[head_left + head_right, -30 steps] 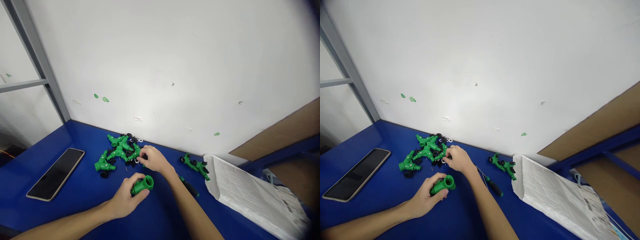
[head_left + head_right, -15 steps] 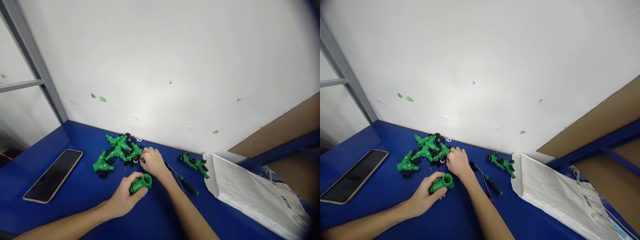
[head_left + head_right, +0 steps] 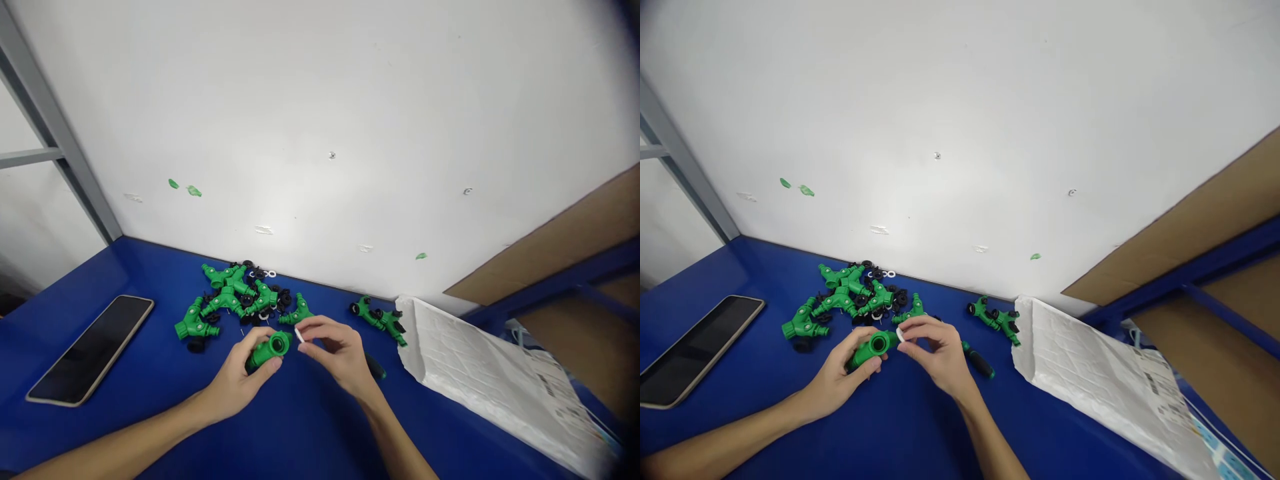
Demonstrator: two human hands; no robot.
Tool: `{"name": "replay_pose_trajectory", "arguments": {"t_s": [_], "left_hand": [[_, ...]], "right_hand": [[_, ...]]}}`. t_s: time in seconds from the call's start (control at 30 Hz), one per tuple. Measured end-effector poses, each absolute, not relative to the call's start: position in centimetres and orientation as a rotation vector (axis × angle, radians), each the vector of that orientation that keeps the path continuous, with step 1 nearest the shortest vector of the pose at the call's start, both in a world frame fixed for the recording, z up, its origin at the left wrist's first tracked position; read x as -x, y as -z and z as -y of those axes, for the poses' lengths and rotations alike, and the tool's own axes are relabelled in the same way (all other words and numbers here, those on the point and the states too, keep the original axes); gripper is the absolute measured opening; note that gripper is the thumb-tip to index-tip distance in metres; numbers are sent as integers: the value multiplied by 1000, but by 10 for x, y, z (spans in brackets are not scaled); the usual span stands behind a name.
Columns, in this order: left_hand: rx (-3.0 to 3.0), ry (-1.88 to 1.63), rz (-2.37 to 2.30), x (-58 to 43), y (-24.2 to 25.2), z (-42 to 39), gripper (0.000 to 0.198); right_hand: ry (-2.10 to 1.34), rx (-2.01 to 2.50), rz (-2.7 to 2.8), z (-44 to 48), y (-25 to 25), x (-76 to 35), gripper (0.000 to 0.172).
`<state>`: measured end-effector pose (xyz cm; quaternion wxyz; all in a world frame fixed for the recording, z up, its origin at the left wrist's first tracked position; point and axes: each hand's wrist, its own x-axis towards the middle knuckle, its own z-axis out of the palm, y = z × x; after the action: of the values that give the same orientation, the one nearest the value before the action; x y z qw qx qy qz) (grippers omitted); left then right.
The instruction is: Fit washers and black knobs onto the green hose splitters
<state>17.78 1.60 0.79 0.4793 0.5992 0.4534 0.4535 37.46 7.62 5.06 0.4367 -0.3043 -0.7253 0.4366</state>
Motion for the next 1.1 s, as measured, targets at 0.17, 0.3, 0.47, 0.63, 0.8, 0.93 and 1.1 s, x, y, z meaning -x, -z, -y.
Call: {"name": "replay_pose_trajectory", "arguments": {"t_s": [0.17, 0.3, 0.47, 0.63, 0.8, 0.93, 1.1], "left_hand": [[-1595, -1077, -1025, -178, -7, -15, 28], [-1651, -1050, -1029, -179, -5, -16, 24], [-1685, -1024, -1050, -178, -4, -17, 23], [-1724, -984, -1033, -176, -4, -16, 22], [-1742, -974, -1034, -177, -7, -16, 24], [-1743, -987, -1019, -176, -8, -16, 23], [-1713, -977, -1001, -177, -6, -15, 21]], "right_hand": [[-870, 602, 1914, -56, -50, -369, 14], [-764, 539, 2003, -52, -48, -368, 18], [-680, 545, 2033, -47, -44, -368, 19], [-714, 555, 2019, -45, -45, -368, 17], [-790, 602, 1947, -45, -48, -369, 19], [-792, 593, 1945, -44, -48, -368, 20], [-669, 554, 2043, -44, -45, -367, 20]]}}
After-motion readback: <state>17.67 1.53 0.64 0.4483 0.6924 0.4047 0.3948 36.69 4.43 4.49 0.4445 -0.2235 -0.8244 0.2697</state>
